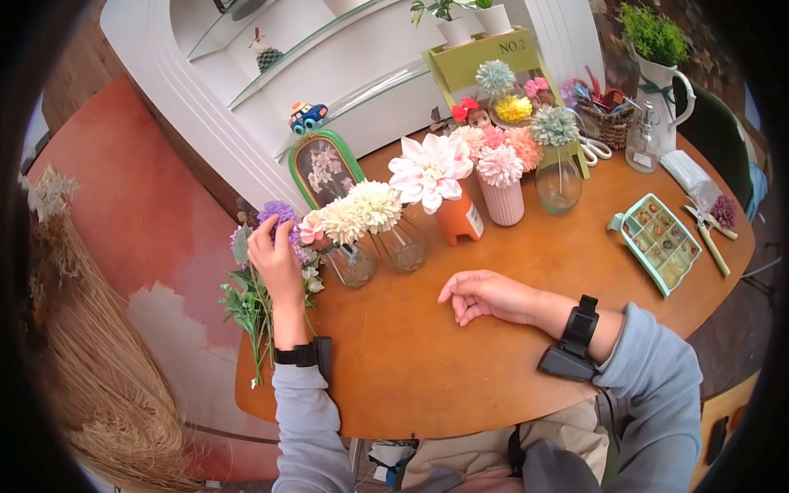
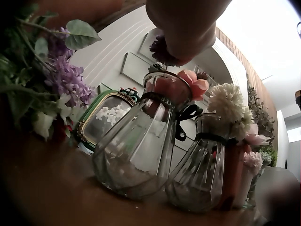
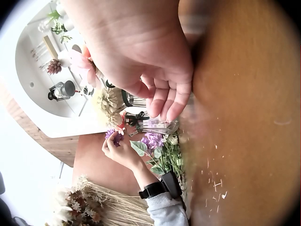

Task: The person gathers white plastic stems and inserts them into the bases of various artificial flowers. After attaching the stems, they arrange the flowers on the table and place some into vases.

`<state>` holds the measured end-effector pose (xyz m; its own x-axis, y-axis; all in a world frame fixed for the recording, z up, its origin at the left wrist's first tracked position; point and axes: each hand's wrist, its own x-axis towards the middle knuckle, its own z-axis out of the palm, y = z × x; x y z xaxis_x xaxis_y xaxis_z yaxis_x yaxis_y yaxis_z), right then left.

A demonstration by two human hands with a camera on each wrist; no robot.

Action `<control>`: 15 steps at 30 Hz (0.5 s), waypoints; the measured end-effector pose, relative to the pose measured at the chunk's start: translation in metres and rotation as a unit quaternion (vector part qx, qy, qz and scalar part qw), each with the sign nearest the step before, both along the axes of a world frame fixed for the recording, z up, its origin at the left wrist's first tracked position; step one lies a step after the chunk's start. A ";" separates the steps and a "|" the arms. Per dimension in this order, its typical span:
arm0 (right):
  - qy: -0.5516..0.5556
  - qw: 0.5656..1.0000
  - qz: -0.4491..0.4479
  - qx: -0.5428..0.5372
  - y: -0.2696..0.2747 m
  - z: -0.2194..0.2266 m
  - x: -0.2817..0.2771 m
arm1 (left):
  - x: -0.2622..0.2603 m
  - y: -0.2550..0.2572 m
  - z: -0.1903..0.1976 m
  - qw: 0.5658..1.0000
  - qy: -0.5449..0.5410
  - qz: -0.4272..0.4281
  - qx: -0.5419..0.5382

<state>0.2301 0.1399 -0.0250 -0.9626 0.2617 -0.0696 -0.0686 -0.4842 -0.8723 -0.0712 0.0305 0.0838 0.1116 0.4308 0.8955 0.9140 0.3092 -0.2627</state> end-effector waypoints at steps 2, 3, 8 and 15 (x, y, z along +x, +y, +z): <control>-0.001 1.000 0.001 0.001 0.000 0.000 0.000 | -0.002 0.000 -0.002 1.000 0.000 -0.005 -0.031; -0.001 1.000 0.001 0.001 0.000 0.000 0.000 | -0.004 0.000 -0.004 0.999 0.004 -0.007 -0.042; 0.000 1.000 0.002 0.004 0.000 0.000 0.000 | -0.008 0.001 -0.007 0.996 -0.007 -0.051 -0.067; 0.001 1.000 0.003 0.004 0.000 0.000 0.000 | -0.007 -0.005 -0.005 0.991 -0.109 -0.076 -0.022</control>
<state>0.2301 0.1395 -0.0253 -0.9643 0.2569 -0.0648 -0.0684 -0.4776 -0.8759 -0.0787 0.0254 0.0785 -0.0159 0.4635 0.8860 0.9857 0.1557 -0.0638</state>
